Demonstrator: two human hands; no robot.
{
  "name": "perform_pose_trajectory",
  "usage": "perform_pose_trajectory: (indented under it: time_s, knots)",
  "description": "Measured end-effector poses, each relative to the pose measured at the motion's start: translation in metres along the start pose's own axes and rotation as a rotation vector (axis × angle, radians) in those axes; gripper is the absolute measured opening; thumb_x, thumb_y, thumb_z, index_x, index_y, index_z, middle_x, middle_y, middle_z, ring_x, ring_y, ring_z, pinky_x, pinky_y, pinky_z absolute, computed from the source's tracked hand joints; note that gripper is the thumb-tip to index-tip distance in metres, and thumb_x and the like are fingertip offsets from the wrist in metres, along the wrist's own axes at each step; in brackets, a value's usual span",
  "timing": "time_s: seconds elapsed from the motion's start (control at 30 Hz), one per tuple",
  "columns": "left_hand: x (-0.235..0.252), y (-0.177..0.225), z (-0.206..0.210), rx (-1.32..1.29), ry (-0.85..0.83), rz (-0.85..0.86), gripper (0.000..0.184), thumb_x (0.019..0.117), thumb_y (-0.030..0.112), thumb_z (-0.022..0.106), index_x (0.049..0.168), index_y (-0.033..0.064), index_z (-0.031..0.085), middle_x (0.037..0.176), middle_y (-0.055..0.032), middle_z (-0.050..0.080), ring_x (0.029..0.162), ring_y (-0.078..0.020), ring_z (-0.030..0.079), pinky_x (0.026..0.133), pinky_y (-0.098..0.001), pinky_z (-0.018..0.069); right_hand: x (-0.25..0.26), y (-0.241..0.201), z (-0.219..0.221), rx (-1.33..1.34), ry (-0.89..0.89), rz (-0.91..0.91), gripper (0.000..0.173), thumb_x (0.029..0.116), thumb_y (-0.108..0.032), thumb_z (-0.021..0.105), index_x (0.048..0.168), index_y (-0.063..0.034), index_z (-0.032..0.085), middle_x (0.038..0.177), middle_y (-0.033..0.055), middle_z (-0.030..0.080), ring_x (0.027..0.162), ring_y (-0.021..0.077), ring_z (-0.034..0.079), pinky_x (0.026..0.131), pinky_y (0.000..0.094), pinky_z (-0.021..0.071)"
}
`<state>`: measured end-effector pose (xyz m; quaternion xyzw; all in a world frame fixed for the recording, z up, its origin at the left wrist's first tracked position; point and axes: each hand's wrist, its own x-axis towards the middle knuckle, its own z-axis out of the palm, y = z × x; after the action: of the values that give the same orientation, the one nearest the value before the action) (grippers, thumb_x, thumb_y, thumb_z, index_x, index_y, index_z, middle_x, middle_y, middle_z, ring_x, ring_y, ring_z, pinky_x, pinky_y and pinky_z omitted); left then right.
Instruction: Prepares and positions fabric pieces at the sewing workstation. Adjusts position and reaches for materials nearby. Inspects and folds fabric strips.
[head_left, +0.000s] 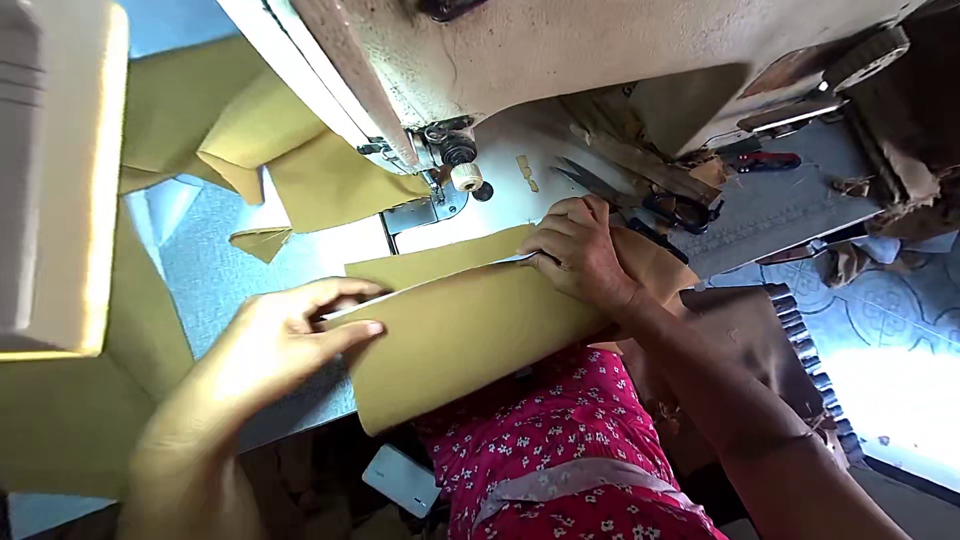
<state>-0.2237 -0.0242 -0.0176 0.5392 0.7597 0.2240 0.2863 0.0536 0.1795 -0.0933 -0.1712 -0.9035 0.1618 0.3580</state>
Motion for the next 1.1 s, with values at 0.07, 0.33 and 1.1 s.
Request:
perform_pose_trajectory:
  time_s: [0.07,0.33,1.1]
  knots:
    - [-0.014,-0.018,0.003,-0.394,0.055,-0.09,0.041,0.0767,0.005,0.075,0.117,0.0072,0.07,0.088,0.0032,0.075,0.077,-0.005,0.072,0.071,-0.022,0.061,0.0,-0.001,-0.003,0.012,-0.005,0.044,0.01,0.0907,-0.019,0.073,0.089,-0.0115,0.079,0.086,0.0052,0.075,0.098,0.0275,0.067,0.093,0.0505,0.0407]
    - [-0.064,0.019,0.039,-0.747,0.216,-0.338,0.019,0.0993,0.003,0.06,0.118,0.0021,0.066,0.091,0.0006,0.075,0.073,-0.0019,0.068,0.066,-0.019,0.0576,0.001,-0.009,-0.013,0.059,-0.149,0.159,0.022,0.1006,-0.018,0.063,0.103,0.0003,0.075,0.1,0.019,0.072,0.104,0.0369,0.064,0.099,0.0575,0.0399]
    - [-0.156,-0.088,-0.05,-0.133,0.796,-0.065,0.031,0.0996,0.013,0.057,0.128,-0.0003,0.056,0.114,0.0085,0.063,0.103,0.0089,0.059,0.091,-0.0182,0.0522,0.069,-0.139,0.024,0.379,-0.862,0.025,0.016,0.0962,-0.012,0.067,0.095,0.0022,0.075,0.084,0.018,0.072,0.082,0.0347,0.071,0.076,0.0567,0.0535]
